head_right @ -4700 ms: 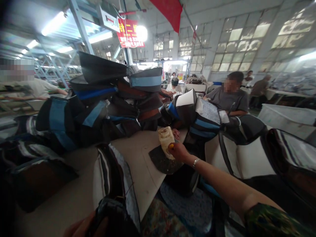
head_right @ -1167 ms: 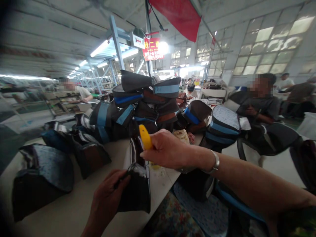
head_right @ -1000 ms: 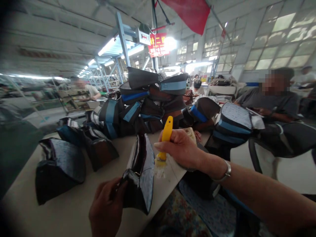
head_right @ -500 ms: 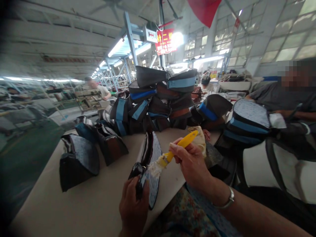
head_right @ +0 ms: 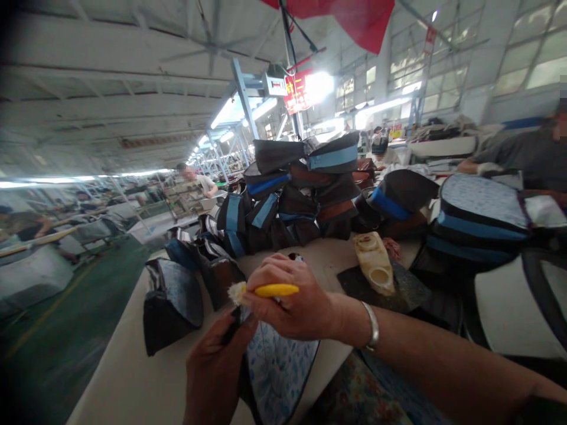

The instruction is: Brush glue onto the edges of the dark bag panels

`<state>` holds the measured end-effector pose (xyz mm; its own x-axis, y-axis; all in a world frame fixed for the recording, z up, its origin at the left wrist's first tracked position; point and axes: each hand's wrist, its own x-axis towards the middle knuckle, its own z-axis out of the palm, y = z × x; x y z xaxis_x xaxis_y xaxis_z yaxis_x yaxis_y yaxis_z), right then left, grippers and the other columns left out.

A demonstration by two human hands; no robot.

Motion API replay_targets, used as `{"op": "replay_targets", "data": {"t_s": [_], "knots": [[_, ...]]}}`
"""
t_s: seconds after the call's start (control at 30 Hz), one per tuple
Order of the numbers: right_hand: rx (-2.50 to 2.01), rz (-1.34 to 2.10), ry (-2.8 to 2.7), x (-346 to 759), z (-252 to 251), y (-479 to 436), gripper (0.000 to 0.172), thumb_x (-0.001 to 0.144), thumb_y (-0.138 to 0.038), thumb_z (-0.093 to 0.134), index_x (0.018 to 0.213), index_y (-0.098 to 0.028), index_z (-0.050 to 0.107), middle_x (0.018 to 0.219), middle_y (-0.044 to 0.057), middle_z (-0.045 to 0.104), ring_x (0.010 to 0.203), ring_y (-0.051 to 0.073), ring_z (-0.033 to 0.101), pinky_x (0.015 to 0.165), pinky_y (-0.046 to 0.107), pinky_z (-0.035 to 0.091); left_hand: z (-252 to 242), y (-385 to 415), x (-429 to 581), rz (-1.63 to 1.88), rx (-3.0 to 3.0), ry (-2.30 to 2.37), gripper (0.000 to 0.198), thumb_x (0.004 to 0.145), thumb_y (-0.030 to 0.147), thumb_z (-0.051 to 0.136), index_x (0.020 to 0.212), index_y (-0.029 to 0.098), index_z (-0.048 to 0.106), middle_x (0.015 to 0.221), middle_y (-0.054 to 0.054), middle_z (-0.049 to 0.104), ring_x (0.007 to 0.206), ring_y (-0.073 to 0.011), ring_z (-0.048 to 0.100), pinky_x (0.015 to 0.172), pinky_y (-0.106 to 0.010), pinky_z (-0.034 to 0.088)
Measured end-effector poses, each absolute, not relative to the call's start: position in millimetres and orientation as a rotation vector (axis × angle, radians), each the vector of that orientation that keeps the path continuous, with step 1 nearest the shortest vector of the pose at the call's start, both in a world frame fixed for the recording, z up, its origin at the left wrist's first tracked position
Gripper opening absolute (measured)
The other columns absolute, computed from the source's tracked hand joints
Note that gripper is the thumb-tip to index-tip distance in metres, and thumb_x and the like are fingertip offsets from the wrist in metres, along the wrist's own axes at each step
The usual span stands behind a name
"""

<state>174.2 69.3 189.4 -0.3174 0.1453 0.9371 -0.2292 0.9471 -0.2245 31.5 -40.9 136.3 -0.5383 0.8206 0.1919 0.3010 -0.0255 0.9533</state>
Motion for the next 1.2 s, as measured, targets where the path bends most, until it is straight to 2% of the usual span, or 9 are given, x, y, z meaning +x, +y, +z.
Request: {"op": "replay_targets", "data": {"t_s": [0.13,0.43,0.57,0.63,0.77,0.87,0.97,1.1,1.2], "knots": [[0.029,0.234,-1.836,172.9,191.8,76.1,0.005,0.093,-0.015,0.060,0.095,-0.019,0.058,0.080,0.003,0.066,0.077,0.020,0.064,0.077,0.038,0.056,138.6,-45.7,28.0,1.553,1.097,1.851,0.031,0.074,0.047,0.075,0.085,0.018,0.074,0.077,0.001,0.069,0.075,-0.0173,0.062,0.065,-0.022,0.047],[0.046,0.244,-1.861,166.4,188.3,62.8,0.006,0.093,-0.015,0.059,0.097,-0.019,0.057,0.076,0.002,0.064,0.073,0.018,0.062,0.079,0.038,0.057,133.3,-46.9,22.3,1.586,1.011,1.758,0.038,0.076,0.049,0.074,0.095,0.017,0.073,0.082,0.000,0.069,0.078,-0.0176,0.061,0.067,-0.023,0.048],[0.104,0.280,-1.903,165.3,187.7,62.9,0.008,0.093,-0.017,0.059,0.100,-0.021,0.058,0.076,0.001,0.065,0.069,0.018,0.062,0.078,0.038,0.057,130.5,-50.2,16.7,1.616,1.113,1.683,0.038,0.079,0.048,0.071,0.102,0.018,0.072,0.095,-0.003,0.071,0.089,-0.0205,0.064,0.078,-0.026,0.051],[0.047,0.241,-1.905,170.3,188.1,66.1,0.008,0.094,-0.017,0.059,0.099,-0.022,0.059,0.078,0.002,0.066,0.073,0.019,0.064,0.077,0.039,0.057,132.0,-51.6,9.6,1.640,1.170,1.734,0.035,0.076,0.046,0.073,0.096,0.018,0.074,0.096,-0.003,0.071,0.092,-0.0216,0.065,0.082,-0.027,0.051],[-0.256,0.400,-1.595,196.8,195.4,69.8,0.009,0.093,-0.017,0.064,0.098,-0.025,0.066,0.087,0.003,0.066,0.087,0.022,0.066,0.078,0.038,0.056,143.2,-47.9,-12.1,1.687,1.288,1.761,0.027,0.070,0.042,0.078,0.082,0.018,0.075,0.088,-0.004,0.069,0.080,-0.0193,0.063,0.070,-0.025,0.052],[-0.375,0.607,-1.308,225.2,202.8,65.7,0.003,0.091,-0.023,0.069,0.088,-0.024,0.070,0.089,0.002,0.063,0.075,0.016,0.062,0.066,0.030,0.055,155.6,-29.9,-28.0,1.635,1.507,1.573,0.023,0.073,0.039,0.076,0.083,0.018,0.075,0.084,-0.003,0.067,0.072,-0.0164,0.061,0.062,-0.023,0.049],[-0.446,0.762,-1.066,255.3,203.8,61.6,0.007,0.088,-0.026,0.074,0.083,-0.022,0.071,0.086,0.001,0.060,0.060,0.009,0.051,0.050,0.018,0.048,161.4,9.9,-42.1,1.530,1.825,1.598,0.022,0.077,0.040,0.072,0.087,0.020,0.076,0.090,-0.004,0.069,0.083,-0.0184,0.063,0.073,-0.026,0.051],[-0.523,0.812,-0.865,288.5,191.6,65.2,0.008,0.085,-0.023,0.077,0.085,-0.019,0.070,0.084,0.000,0.061,0.059,0.005,0.047,0.050,0.011,0.046,139.9,87.2,-55.0,1.464,1.883,1.773,0.023,0.075,0.040,0.071,0.090,0.023,0.076,0.094,-0.005,0.072,0.097,-0.0233,0.062,0.097,-0.036,0.047],[-0.549,0.938,-0.789,298.5,176.1,73.7,0.013,0.083,-0.028,0.079,0.086,-0.019,0.070,0.072,-0.002,0.055,0.054,0.006,0.045,0.046,0.012,0.046,101.6,130.1,-52.9,1.551,1.673,1.837,0.034,0.079,0.043,0.067,0.103,0.019,0.072,0.107,-0.010,0.072,0.107,-0.0265,0.061,0.102,-0.043,0.045]]}}
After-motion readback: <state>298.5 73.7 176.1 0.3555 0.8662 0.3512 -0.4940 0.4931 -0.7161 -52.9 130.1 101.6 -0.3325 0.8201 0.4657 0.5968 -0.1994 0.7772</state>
